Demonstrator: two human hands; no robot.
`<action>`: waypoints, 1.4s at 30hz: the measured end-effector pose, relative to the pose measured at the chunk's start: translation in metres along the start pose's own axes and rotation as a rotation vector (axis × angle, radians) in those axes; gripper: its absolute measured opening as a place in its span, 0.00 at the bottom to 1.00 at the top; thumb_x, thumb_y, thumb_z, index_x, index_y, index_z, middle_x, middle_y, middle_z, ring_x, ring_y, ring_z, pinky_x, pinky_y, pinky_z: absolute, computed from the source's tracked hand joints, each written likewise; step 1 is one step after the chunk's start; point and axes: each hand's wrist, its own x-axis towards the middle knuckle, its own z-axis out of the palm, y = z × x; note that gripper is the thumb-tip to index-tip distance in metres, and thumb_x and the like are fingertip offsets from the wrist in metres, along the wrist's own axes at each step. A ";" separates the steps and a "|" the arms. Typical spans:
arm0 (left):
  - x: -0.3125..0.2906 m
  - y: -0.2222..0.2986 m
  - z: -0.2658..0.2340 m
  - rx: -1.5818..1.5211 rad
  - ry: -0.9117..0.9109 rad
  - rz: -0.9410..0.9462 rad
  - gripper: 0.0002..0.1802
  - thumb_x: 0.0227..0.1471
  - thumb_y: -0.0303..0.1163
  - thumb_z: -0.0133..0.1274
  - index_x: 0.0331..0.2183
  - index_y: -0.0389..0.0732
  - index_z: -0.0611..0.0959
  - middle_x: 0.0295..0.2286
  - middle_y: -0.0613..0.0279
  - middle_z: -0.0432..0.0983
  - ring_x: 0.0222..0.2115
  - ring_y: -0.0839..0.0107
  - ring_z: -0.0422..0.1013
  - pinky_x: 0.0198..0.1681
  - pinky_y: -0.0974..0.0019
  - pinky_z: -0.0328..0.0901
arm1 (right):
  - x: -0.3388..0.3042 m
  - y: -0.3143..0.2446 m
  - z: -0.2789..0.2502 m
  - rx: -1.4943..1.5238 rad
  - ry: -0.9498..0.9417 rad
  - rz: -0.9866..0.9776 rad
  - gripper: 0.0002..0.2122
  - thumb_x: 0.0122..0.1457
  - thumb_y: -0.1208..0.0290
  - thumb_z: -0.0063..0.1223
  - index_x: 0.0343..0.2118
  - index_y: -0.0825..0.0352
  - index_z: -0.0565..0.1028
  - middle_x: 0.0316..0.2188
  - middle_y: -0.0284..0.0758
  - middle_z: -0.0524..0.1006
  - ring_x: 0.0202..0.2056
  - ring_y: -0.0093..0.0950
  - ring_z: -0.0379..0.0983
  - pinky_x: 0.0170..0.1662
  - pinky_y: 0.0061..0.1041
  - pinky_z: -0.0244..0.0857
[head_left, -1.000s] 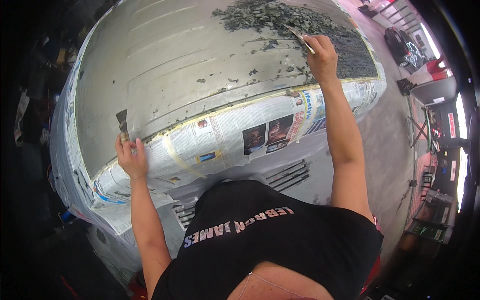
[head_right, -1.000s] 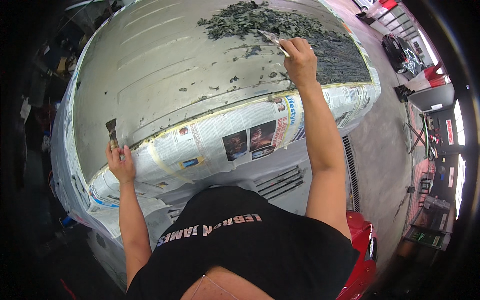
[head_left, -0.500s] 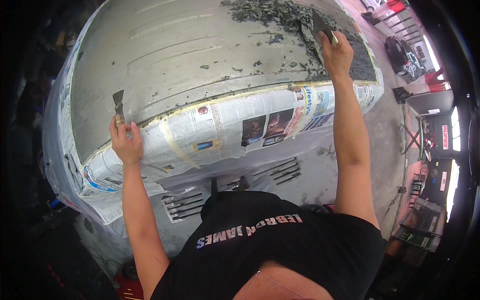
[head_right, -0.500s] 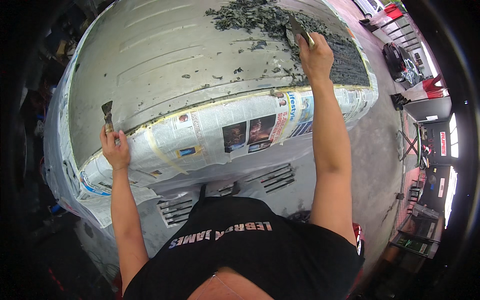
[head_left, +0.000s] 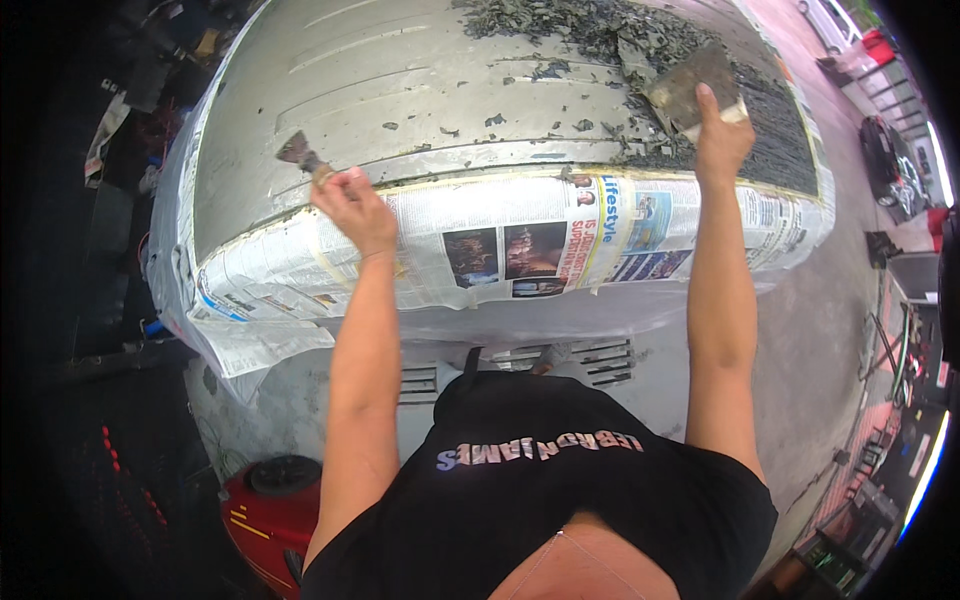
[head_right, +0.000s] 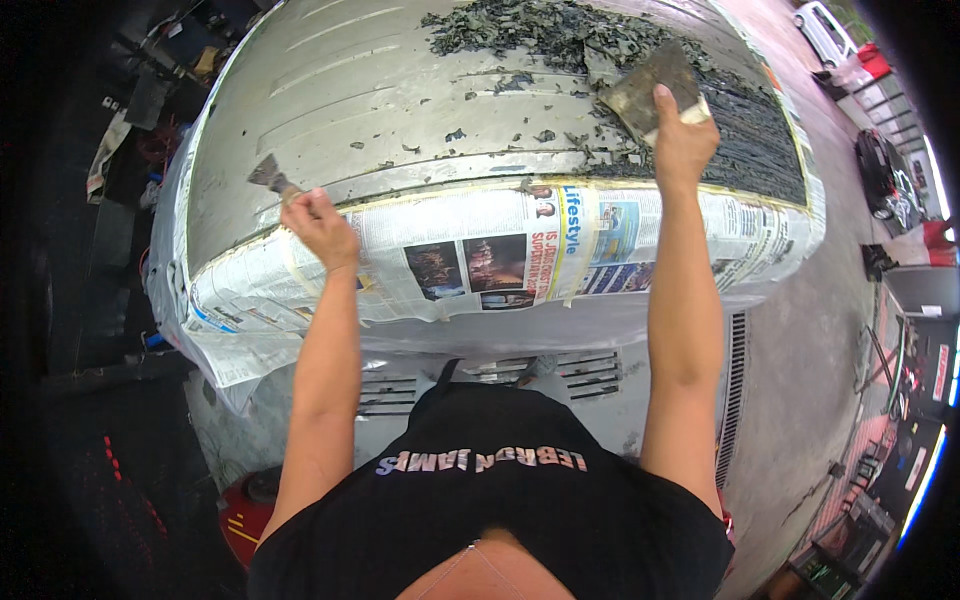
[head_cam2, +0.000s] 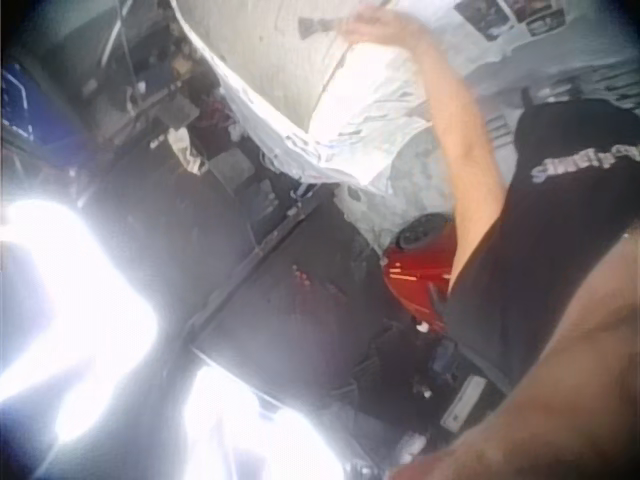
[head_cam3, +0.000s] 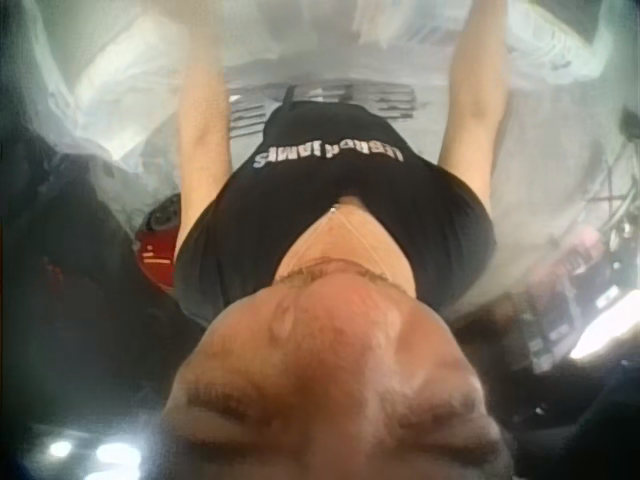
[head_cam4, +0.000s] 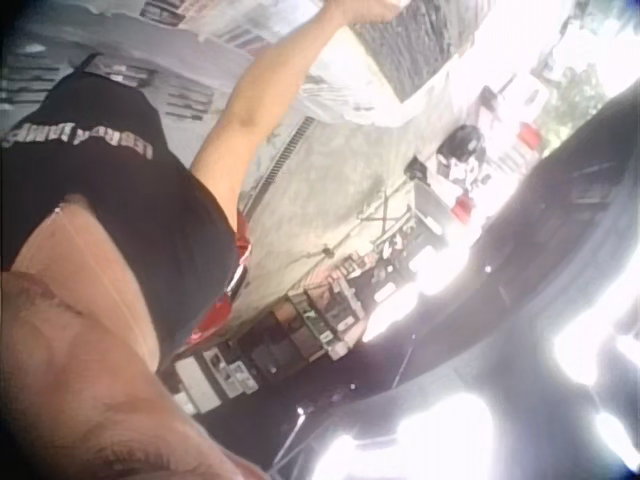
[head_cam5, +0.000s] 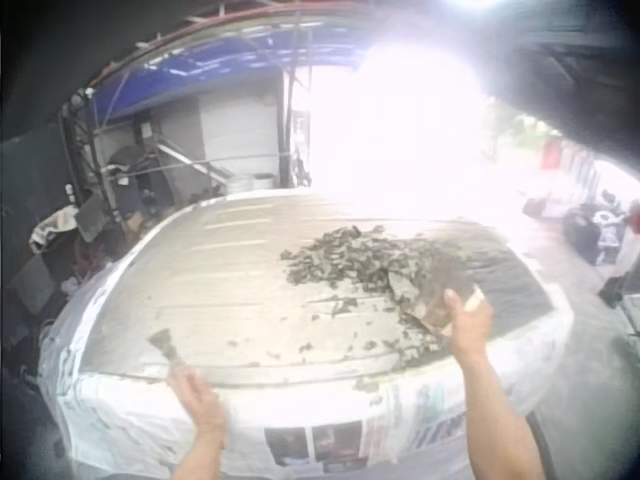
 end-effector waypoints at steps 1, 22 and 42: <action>-0.010 0.012 0.005 -0.011 -0.005 0.000 0.14 0.65 0.39 0.50 0.36 0.35 0.75 0.52 0.37 0.61 0.50 0.48 0.65 0.54 0.49 0.61 | 0.001 0.001 -0.010 0.010 -0.036 0.021 0.18 0.56 0.61 0.70 0.40 0.72 0.82 0.34 0.34 0.83 0.33 0.22 0.75 0.40 0.26 0.69; -0.018 0.011 0.015 0.246 0.050 0.171 0.16 0.64 0.41 0.50 0.42 0.37 0.75 0.55 0.31 0.58 0.53 0.34 0.64 0.55 0.43 0.62 | -0.087 0.032 0.009 0.122 -0.464 0.170 0.16 0.56 0.70 0.69 0.44 0.73 0.80 0.38 0.34 0.84 0.37 0.22 0.76 0.45 0.24 0.69; -0.019 0.010 0.013 0.258 0.046 0.172 0.16 0.63 0.43 0.51 0.41 0.39 0.76 0.55 0.33 0.59 0.52 0.36 0.67 0.52 0.44 0.65 | -0.106 0.053 0.019 0.075 -0.438 -0.082 0.12 0.59 0.72 0.66 0.43 0.73 0.81 0.36 0.34 0.84 0.36 0.20 0.77 0.44 0.22 0.70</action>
